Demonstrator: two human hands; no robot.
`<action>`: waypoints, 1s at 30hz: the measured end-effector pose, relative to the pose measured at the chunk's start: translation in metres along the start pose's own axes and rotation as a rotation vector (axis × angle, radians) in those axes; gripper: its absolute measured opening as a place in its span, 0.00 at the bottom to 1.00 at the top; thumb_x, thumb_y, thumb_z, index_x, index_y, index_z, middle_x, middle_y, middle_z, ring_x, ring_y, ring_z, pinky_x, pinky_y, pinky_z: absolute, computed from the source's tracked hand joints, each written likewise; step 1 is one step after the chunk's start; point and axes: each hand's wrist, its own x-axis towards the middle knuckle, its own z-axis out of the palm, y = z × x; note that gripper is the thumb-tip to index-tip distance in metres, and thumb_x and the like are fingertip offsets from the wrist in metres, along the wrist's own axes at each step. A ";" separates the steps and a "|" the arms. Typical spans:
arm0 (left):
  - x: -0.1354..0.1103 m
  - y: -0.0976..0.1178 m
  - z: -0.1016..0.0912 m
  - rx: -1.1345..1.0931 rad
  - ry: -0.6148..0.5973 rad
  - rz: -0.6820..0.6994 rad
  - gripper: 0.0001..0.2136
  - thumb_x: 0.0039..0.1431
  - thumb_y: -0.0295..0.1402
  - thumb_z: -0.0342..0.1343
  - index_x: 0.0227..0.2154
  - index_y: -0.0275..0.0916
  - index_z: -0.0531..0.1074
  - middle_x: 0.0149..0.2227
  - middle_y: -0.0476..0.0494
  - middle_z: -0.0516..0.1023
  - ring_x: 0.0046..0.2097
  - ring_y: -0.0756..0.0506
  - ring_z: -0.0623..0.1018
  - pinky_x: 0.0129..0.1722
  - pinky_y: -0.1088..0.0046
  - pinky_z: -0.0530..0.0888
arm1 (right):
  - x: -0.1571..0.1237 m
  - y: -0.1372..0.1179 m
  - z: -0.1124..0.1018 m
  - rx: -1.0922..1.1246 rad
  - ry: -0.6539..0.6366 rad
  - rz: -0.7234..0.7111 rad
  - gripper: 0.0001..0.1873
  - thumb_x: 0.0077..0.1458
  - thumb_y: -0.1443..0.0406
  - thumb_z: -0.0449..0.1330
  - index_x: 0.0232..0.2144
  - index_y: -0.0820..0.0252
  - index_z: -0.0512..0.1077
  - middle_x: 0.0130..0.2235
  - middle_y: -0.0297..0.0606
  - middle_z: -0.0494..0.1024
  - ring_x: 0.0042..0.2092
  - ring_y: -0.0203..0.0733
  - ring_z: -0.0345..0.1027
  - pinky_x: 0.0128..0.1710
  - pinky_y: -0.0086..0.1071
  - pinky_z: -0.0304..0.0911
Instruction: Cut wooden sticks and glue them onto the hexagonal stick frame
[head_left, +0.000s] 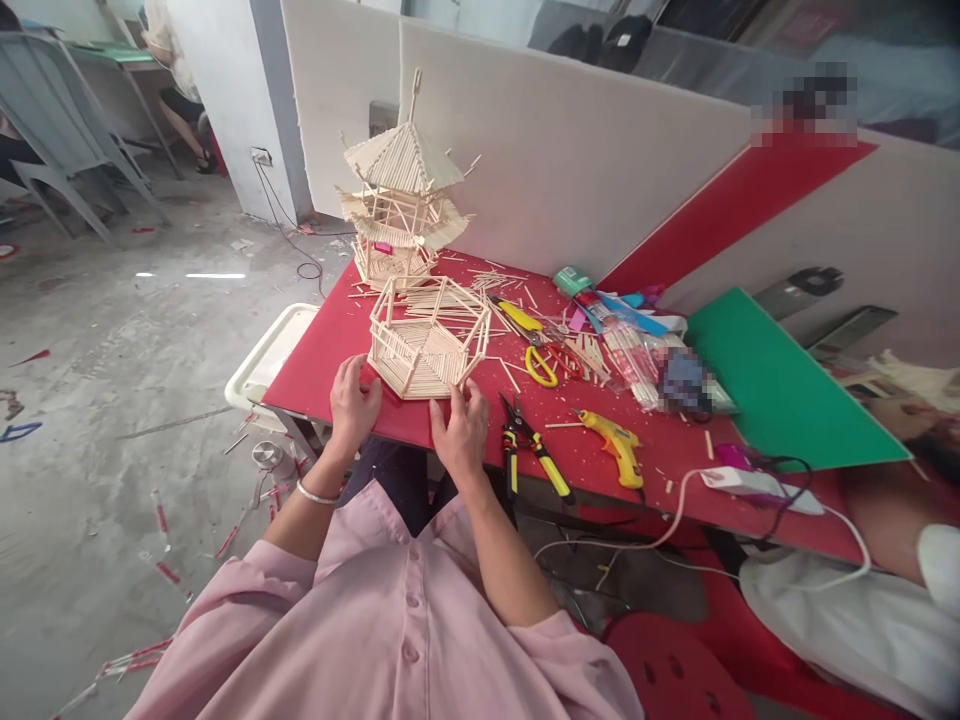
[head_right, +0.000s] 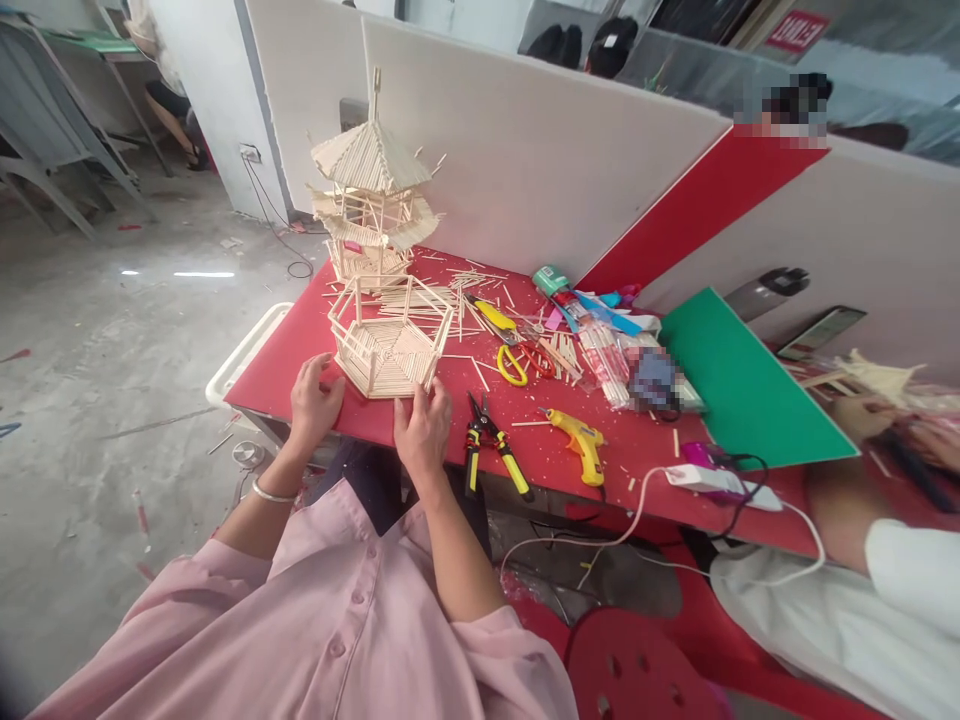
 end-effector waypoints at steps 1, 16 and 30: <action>0.000 0.000 0.000 -0.010 0.013 -0.006 0.15 0.56 0.27 0.53 0.47 0.38 0.70 0.50 0.35 0.74 0.47 0.42 0.77 0.38 0.67 0.78 | 0.000 0.000 0.000 -0.010 -0.008 -0.010 0.24 0.65 0.54 0.51 0.55 0.65 0.70 0.59 0.59 0.63 0.60 0.56 0.58 0.58 0.49 0.59; -0.002 0.007 -0.008 0.058 -0.099 0.144 0.10 0.58 0.36 0.58 0.42 0.42 0.77 0.49 0.40 0.78 0.51 0.39 0.76 0.51 0.61 0.74 | 0.001 -0.002 -0.002 0.022 -0.012 -0.080 0.21 0.65 0.57 0.52 0.52 0.62 0.73 0.49 0.52 0.71 0.54 0.53 0.63 0.54 0.48 0.63; 0.000 -0.003 0.001 0.177 -0.121 0.234 0.07 0.59 0.38 0.59 0.35 0.44 0.79 0.49 0.42 0.79 0.49 0.38 0.76 0.48 0.60 0.74 | 0.002 -0.006 -0.004 -0.004 -0.087 -0.050 0.21 0.65 0.56 0.53 0.53 0.63 0.72 0.51 0.51 0.73 0.56 0.53 0.61 0.57 0.46 0.61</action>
